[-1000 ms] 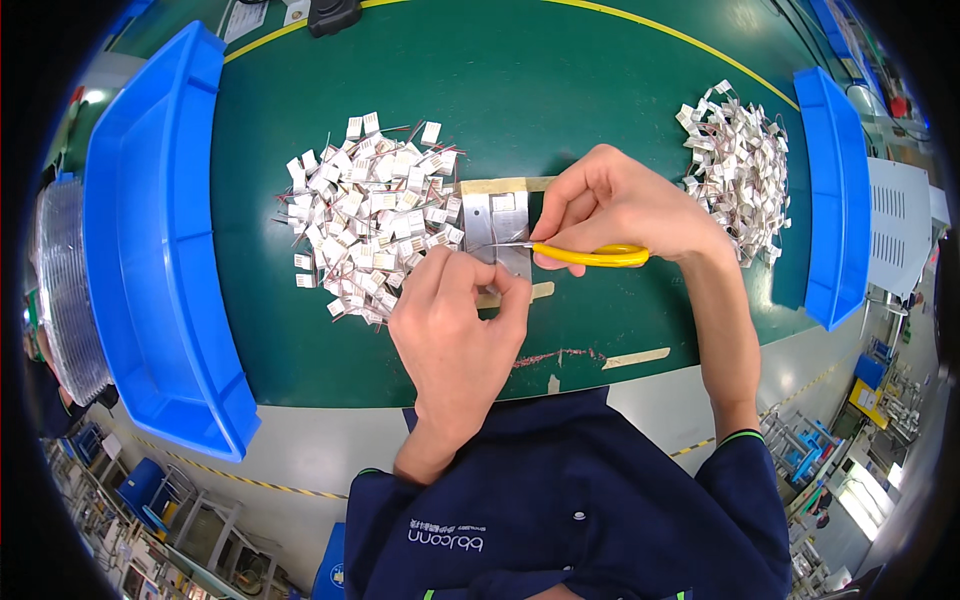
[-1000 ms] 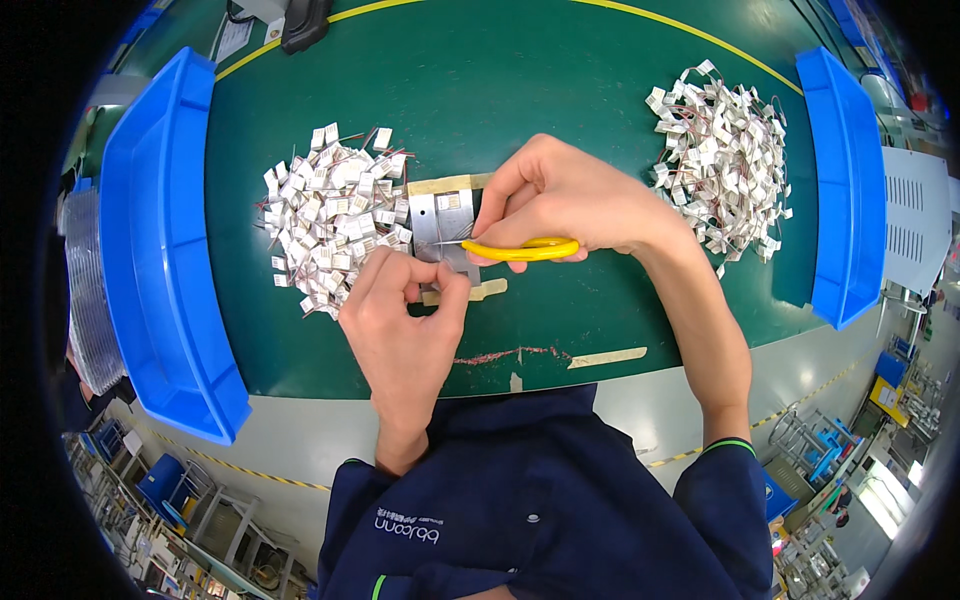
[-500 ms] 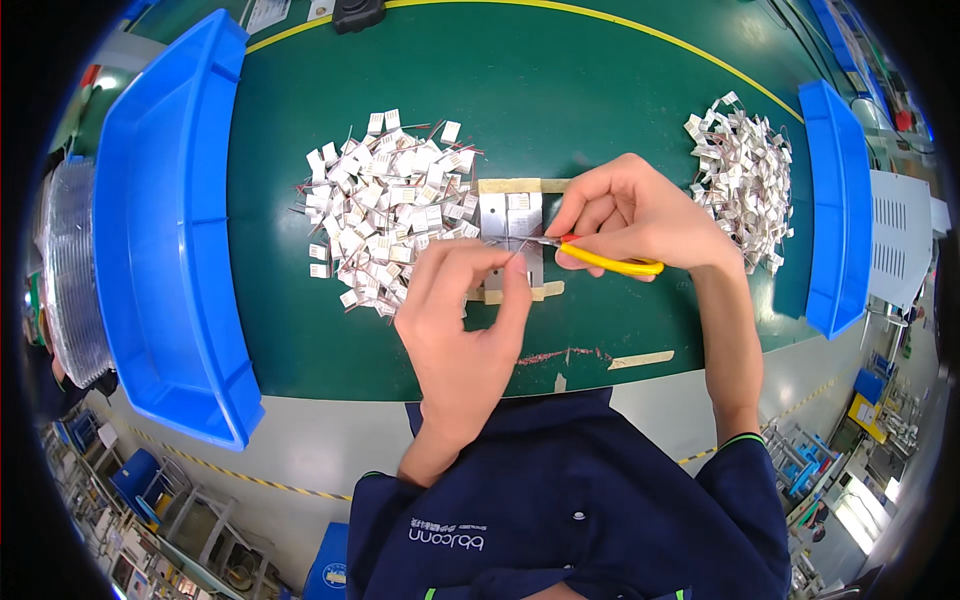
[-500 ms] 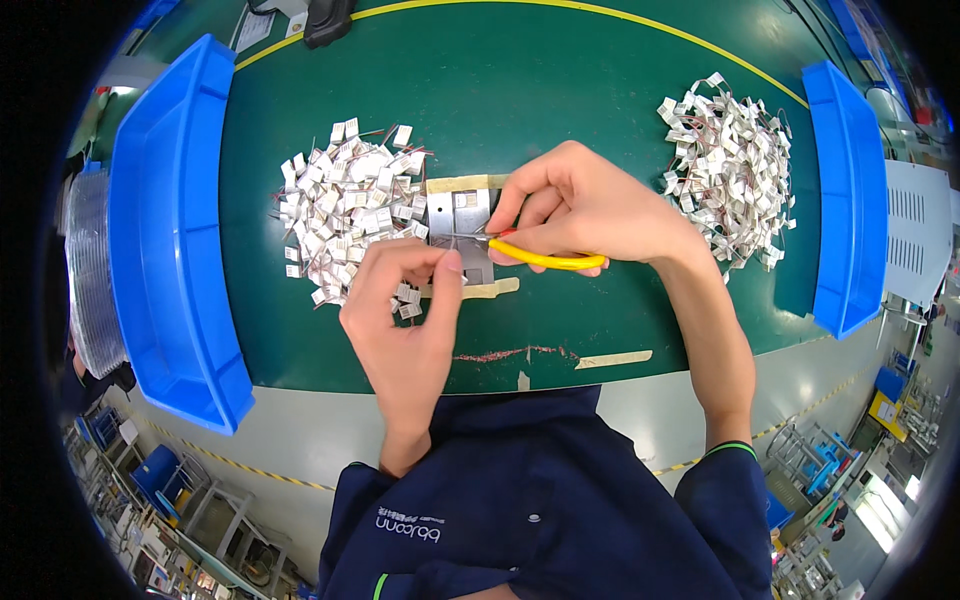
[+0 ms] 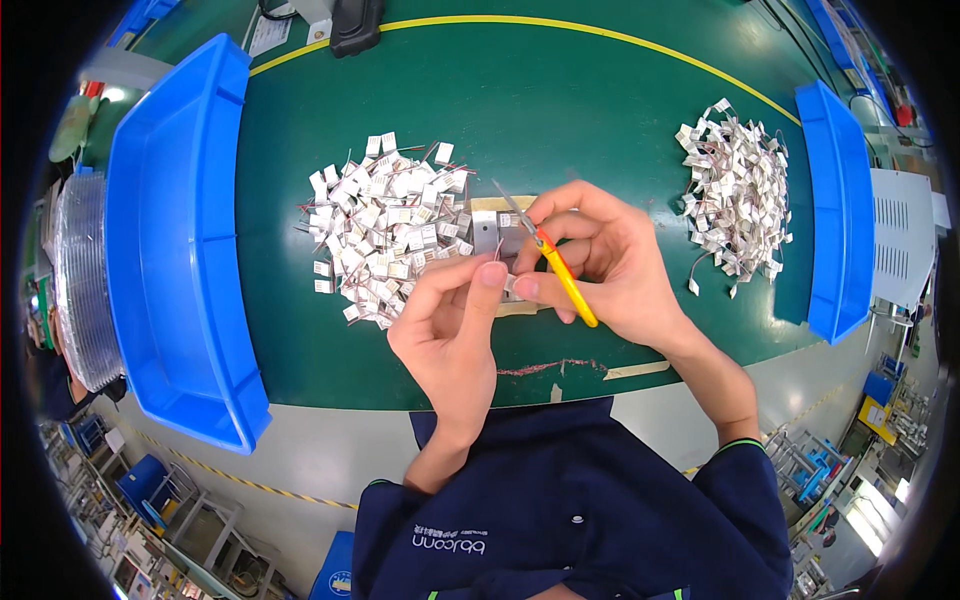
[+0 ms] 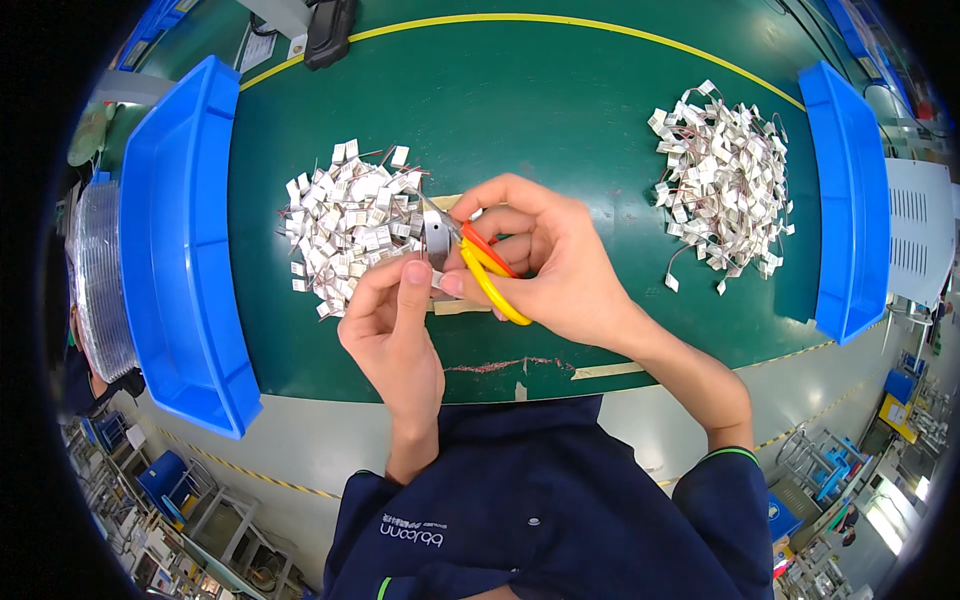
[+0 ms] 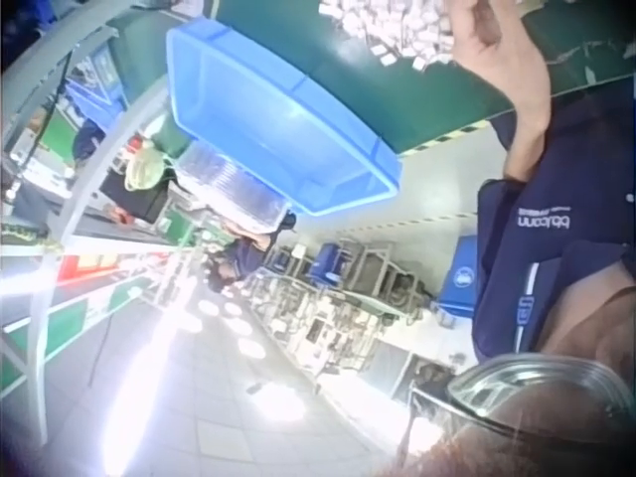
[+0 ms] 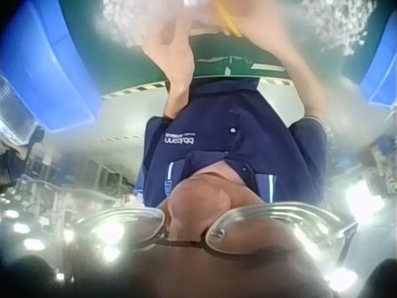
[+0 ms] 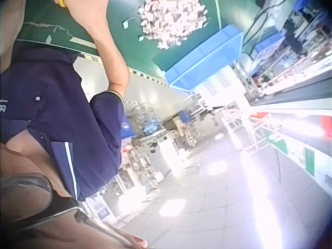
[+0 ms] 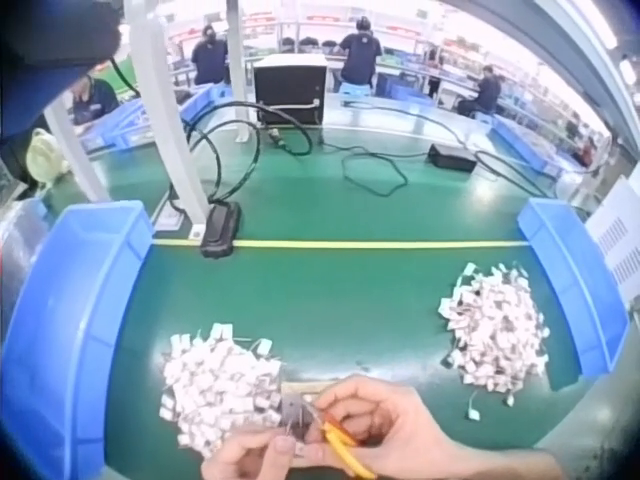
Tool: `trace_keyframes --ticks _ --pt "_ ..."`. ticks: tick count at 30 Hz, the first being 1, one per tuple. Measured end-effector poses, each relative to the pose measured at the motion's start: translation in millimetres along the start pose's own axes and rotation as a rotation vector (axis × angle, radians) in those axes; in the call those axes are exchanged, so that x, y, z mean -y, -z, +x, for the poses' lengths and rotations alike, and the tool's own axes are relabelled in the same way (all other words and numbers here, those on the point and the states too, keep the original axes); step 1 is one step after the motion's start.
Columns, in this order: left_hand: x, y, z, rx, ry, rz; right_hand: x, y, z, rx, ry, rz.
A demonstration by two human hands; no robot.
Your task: The person trims small electronic components with scissors on an assembly line.
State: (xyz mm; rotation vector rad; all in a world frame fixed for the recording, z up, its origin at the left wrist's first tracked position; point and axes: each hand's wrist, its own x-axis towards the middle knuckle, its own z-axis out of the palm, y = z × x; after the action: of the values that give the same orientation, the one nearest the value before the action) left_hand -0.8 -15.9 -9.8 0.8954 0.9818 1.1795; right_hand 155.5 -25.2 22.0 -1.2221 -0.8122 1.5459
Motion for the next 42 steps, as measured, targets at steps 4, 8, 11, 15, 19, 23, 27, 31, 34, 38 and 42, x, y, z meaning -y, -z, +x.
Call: trace_keyframes --ticks 4,8,11,15,19,23,27,31,34,38,42 --pt "-1.5 -5.0 -3.0 0.008 0.006 -0.01 -3.3 3.0 -1.6 -0.035 0.054 0.035" --pt "-2.1 -4.1 -2.5 0.014 0.065 -0.01 -4.2 1.1 -3.1 -0.066 0.082 0.059" --pt "-4.1 -8.9 -1.9 0.015 0.091 -0.091 -8.6 -3.0 -3.6 -0.136 0.091 0.112" --pt "5.2 -11.5 -1.3 -0.012 -0.063 -0.087 -8.6 -0.8 -5.2 -0.111 0.095 0.071" --pt "2.7 -11.3 0.0 0.034 -0.072 -0.002 -15.0 1.3 -5.2 -0.097 0.139 0.003" --pt "4.8 -11.1 -0.8 0.029 -0.054 -0.017 -17.0 0.2 -6.4 -0.1 0.164 0.009" --pt "6.3 -14.6 -1.9 -0.009 -0.057 -0.025 -16.0 -1.3 -7.9 -0.099 0.161 -0.029" --pt "5.3 -15.2 -3.1 -0.002 -0.054 -0.057 -13.6 -0.8 -9.0 -0.076 0.142 -0.037" --pt "2.6 -16.7 -4.3 -0.003 -0.047 -0.075 -13.5 -1.3 -9.4 -0.056 0.151 -0.041" --pt "1.6 -18.3 -4.2 0.006 -0.064 -0.097 -15.6 0.3 -8.7 -0.039 0.154 -0.062" --pt "1.1 -18.3 -5.1 -0.017 -0.056 -0.084 -12.9 2.0 -9.3 0.001 0.109 -0.1"
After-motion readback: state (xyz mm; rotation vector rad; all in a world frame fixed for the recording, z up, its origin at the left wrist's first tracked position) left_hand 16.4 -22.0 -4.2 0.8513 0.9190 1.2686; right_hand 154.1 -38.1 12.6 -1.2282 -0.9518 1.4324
